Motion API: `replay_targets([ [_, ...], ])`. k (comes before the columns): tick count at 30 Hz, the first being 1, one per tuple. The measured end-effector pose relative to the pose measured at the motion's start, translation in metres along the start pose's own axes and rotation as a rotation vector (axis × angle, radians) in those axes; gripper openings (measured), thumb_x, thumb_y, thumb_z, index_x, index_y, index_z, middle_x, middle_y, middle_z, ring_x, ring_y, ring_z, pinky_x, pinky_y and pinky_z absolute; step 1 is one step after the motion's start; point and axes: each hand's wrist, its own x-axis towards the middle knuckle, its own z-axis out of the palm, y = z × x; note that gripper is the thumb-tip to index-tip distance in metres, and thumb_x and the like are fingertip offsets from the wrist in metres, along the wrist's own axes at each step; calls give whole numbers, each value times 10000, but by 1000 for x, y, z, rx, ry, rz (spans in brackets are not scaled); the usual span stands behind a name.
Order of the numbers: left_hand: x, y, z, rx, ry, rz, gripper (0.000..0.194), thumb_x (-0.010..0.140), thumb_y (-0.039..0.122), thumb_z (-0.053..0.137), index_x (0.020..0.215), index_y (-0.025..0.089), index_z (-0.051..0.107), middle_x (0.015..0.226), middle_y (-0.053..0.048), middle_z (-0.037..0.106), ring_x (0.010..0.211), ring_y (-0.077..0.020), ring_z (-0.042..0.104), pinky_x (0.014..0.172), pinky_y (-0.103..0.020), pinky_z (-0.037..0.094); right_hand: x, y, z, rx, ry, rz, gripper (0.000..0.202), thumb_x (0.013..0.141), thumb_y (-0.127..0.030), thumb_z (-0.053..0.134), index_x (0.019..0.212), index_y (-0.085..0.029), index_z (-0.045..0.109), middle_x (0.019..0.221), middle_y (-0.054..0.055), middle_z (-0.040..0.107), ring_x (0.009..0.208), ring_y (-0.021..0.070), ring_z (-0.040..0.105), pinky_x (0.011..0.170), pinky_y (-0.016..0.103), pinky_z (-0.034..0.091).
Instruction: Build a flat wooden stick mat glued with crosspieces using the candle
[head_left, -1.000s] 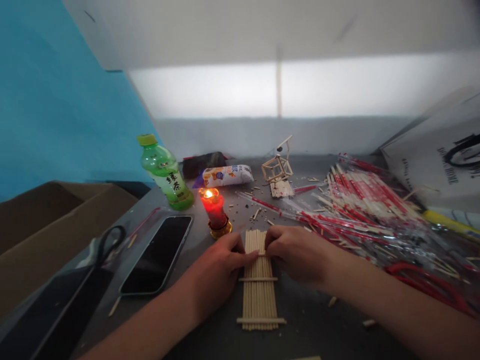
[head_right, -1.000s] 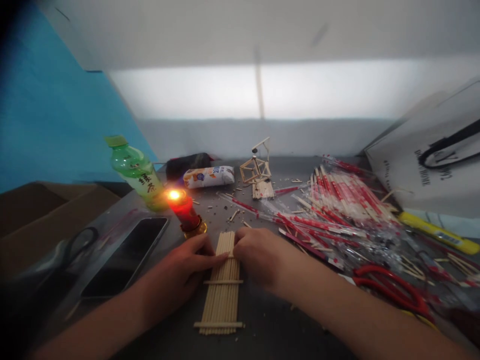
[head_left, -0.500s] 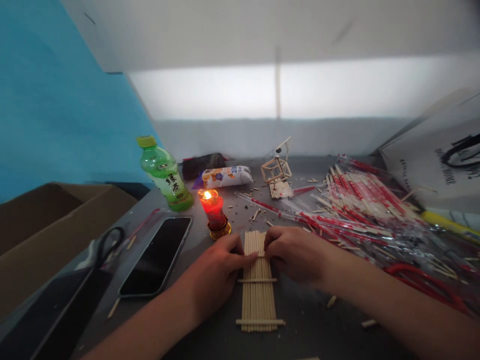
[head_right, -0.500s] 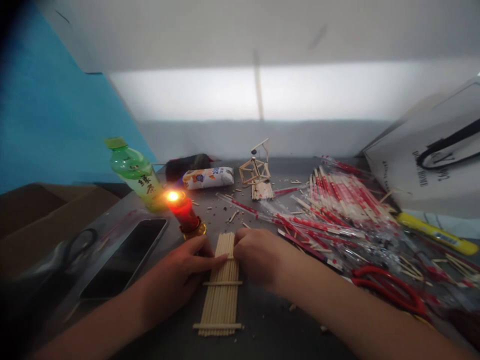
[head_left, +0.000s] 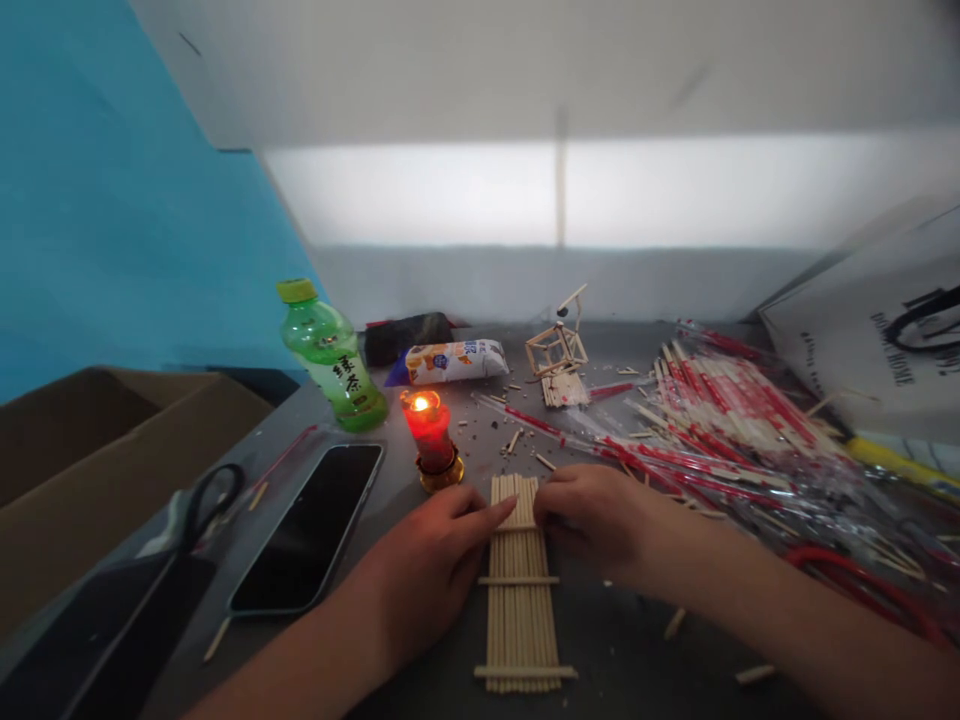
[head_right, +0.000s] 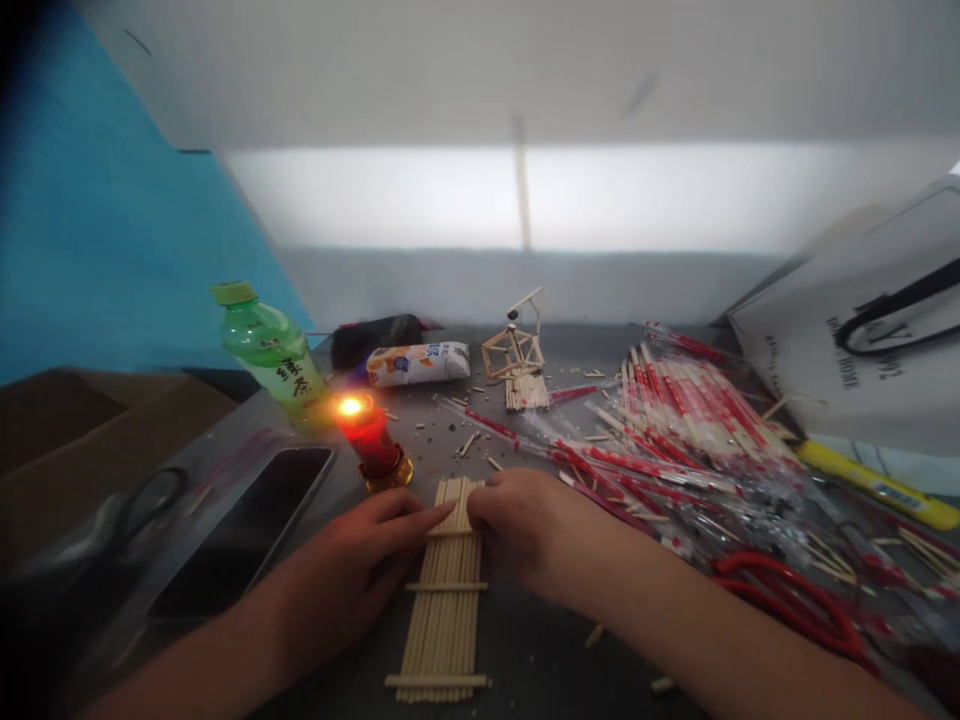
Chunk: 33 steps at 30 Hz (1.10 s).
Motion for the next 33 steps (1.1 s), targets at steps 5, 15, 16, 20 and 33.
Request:
replay_targets([
  [5,-1,1,-1,-62,29,-20,395,973,106,453,1248,268,686,1011,-47,651,887,-183,665,809,-317,558,-4,-5,-3,-50,12,26,122,913,-95,553,897,-170,648,818,29,645,673,143,566,580,250,352],
  [15,7,39,-27,-633,266,-260,135,898,258,680,995,300,764,883,7,770,804,-200,732,681,-286,589,-9,-36,-34,220,110,83,157,891,-142,613,937,-213,745,849,-11,746,741,121,653,678,228,459],
  [16,8,43,-29,-723,244,-286,118,882,278,706,977,304,769,858,13,780,766,-198,736,630,-270,587,-11,-41,-37,280,121,100,154,899,-161,618,953,-217,751,845,-17,752,732,113,656,664,217,463],
  [20,13,54,-30,-816,197,-319,73,872,326,746,914,282,786,786,15,779,699,-154,705,603,-209,567,-34,-56,-58,434,144,180,139,923,-249,646,1029,-219,731,863,-14,761,734,117,677,626,200,486],
  [33,13,67,16,-1276,-22,-429,252,908,473,709,929,223,693,701,20,681,486,-141,665,344,-176,508,-195,59,-101,-207,306,629,202,903,-239,577,986,-252,761,974,57,793,880,274,731,769,377,548],
])
